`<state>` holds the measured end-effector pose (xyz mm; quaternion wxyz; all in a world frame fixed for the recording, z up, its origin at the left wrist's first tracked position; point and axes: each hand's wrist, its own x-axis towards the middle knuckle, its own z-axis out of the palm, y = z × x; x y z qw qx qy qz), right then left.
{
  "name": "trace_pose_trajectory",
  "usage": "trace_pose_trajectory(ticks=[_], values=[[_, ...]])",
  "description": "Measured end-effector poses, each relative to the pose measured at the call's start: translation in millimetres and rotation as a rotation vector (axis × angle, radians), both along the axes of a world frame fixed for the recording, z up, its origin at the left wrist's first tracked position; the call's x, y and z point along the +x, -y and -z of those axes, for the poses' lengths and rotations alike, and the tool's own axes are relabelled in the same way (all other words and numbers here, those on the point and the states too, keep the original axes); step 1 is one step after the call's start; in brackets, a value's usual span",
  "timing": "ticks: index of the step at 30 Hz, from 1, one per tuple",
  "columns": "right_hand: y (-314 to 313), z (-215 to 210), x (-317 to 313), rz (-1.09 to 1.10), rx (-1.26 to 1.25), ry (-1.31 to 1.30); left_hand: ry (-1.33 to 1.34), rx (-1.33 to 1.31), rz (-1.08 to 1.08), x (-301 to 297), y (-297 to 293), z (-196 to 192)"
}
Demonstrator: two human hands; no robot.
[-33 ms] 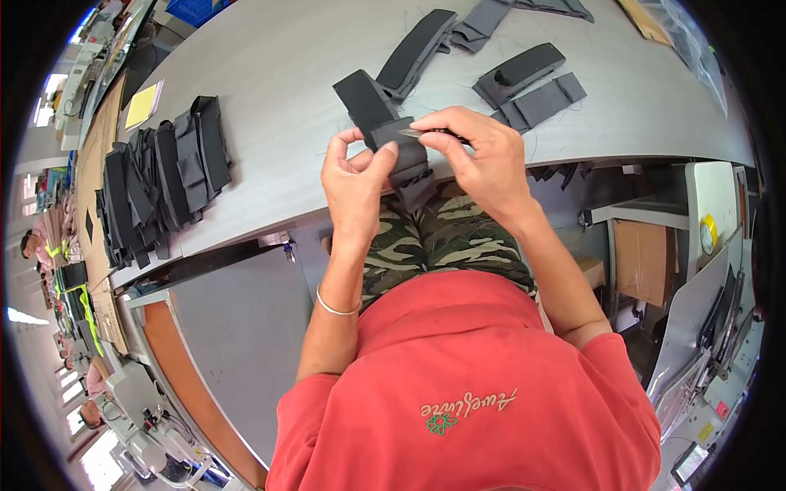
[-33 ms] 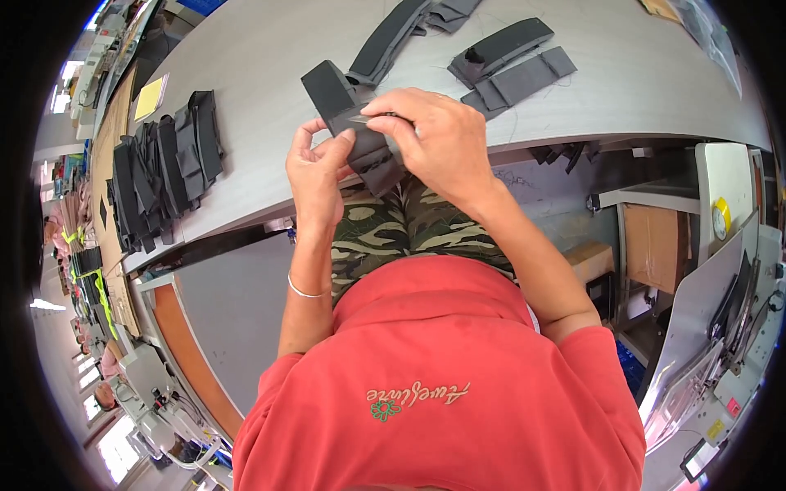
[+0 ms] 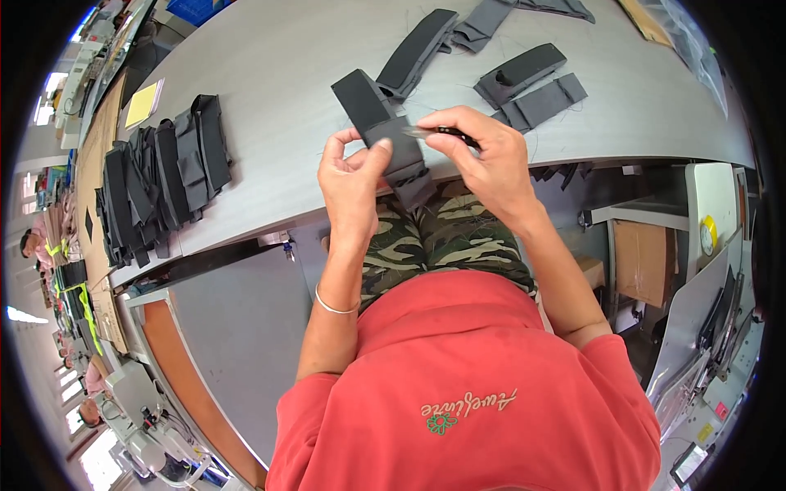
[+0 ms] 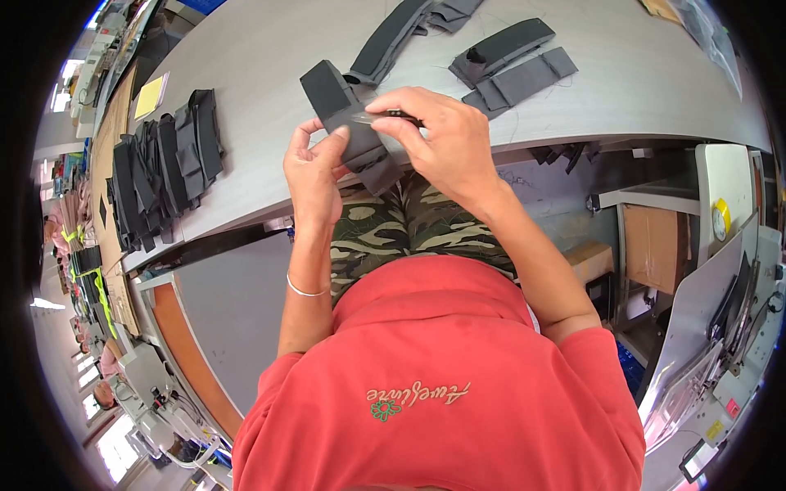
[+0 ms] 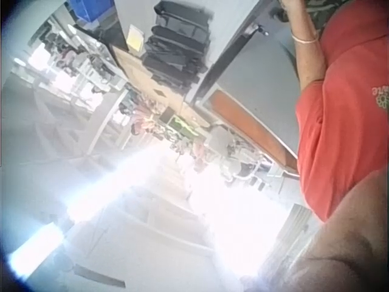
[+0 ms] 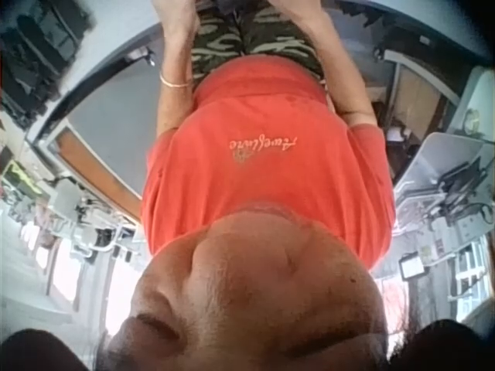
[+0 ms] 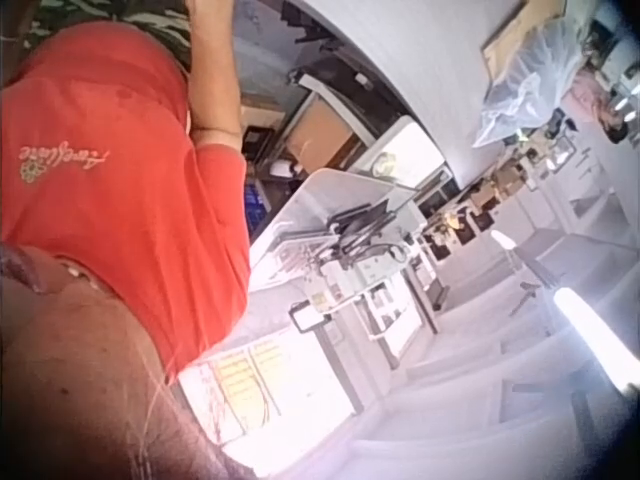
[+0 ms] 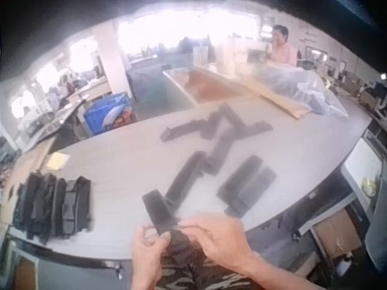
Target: Trimming excess threads and inspecting fabric straps at a workbench.
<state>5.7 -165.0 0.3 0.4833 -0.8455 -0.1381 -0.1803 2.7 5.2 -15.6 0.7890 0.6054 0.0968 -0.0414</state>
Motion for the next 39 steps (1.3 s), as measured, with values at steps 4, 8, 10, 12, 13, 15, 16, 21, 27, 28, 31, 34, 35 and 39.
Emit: trace_pose_trajectory(ticks=[4, 8, 10, 12, 13, 15, 16, 21, 27, 28, 31, 34, 35, 39], values=[[3.7, 5.8, -12.6, -0.141, 0.188, -0.209, -0.047, -0.151, -0.071, 5.5, -12.4, 7.5], [-4.7, 18.8, -23.8, -0.158, 0.177, -0.364, -0.084, -0.262, -0.071, 5.1, -3.6, 1.3], [-6.4, 21.4, -23.9, -0.103, 0.265, -0.316, -0.066, -0.212, -0.024, 3.7, -2.6, -1.7], [-4.4, 20.1, -21.8, -0.101, 0.242, -0.241, -0.009, -0.119, -0.110, 4.5, 2.2, -0.1], [-3.1, 19.2, -21.5, -0.093, 0.217, -0.167, 0.045, -0.029, -0.191, 5.3, 4.4, 1.2], [-2.9, 14.0, -24.0, -0.143, 0.247, -0.157, 0.091, 0.061, -0.193, 8.3, -2.7, 4.6], [-3.1, 11.8, -26.3, -0.193, 0.276, -0.148, 0.134, 0.151, -0.196, 9.5, -6.9, 5.2], [-4.4, 13.5, -34.5, -0.315, 0.370, -0.149, 0.050, 0.179, -0.089, 11.8, -18.3, 7.6], [-0.5, 15.3, -37.9, -0.449, 0.359, -0.241, -0.046, -0.192, -0.035, 9.3, -7.8, -2.9], [-0.1, 16.3, -37.9, -0.465, 0.366, -0.250, -0.034, -0.175, -0.062, 11.1, -9.8, -3.5], [-1.3, 16.0, -37.8, -0.460, 0.464, -0.300, -0.027, -0.148, -0.097, 14.7, -6.8, -9.4], [-4.3, 9.9, -30.3, -0.379, 0.492, -0.276, -0.117, 0.093, 0.083, 22.7, -18.0, -2.5], [-5.2, 7.1, -25.4, -0.322, 0.430, -0.212, -0.117, 0.094, 0.087, 20.6, -14.9, -3.3], [-10.2, -0.7, -17.7, -0.198, 0.248, -0.056, -0.084, -0.102, 0.158, 13.7, -6.7, -3.6]])
